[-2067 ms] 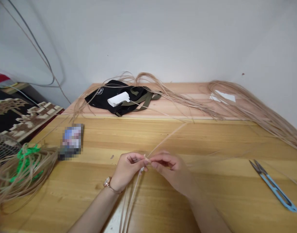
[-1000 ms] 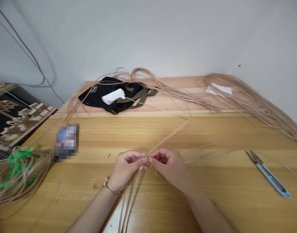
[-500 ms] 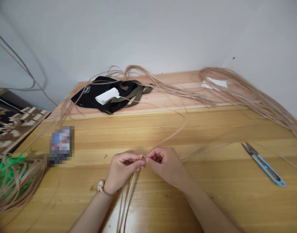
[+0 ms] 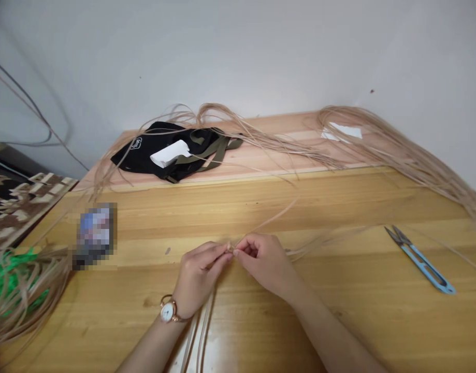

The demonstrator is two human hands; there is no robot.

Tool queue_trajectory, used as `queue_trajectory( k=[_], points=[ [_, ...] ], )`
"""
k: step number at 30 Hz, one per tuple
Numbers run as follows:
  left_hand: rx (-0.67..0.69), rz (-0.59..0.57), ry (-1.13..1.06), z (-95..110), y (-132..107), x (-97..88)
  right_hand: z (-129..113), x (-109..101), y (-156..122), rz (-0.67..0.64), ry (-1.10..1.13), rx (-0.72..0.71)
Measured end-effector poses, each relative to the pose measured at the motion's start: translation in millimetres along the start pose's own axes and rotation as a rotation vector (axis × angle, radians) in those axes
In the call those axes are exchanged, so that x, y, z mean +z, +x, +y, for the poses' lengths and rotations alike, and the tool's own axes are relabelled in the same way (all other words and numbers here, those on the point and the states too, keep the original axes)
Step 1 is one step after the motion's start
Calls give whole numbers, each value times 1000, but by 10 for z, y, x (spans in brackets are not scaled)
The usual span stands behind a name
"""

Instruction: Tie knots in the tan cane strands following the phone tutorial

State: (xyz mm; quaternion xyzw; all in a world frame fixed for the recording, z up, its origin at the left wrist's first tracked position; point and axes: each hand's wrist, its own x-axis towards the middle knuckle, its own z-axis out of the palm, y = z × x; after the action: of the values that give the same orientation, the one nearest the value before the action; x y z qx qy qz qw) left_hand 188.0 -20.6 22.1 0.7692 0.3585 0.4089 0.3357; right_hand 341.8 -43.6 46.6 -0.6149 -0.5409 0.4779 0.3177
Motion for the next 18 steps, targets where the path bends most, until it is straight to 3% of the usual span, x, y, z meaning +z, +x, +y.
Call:
queue_trajectory(
  k=[6, 13, 18],
  points=[
    [-219, -90, -187, 21, 17, 9, 35, 26, 30, 2, 110, 9],
    [-685, -29, -649, 6, 35, 46, -31, -13, -4, -41, -24, -30],
    [-735, -5, -687, -10, 65, 32, -51, -22, -12, -5, -268, -219]
  ],
)
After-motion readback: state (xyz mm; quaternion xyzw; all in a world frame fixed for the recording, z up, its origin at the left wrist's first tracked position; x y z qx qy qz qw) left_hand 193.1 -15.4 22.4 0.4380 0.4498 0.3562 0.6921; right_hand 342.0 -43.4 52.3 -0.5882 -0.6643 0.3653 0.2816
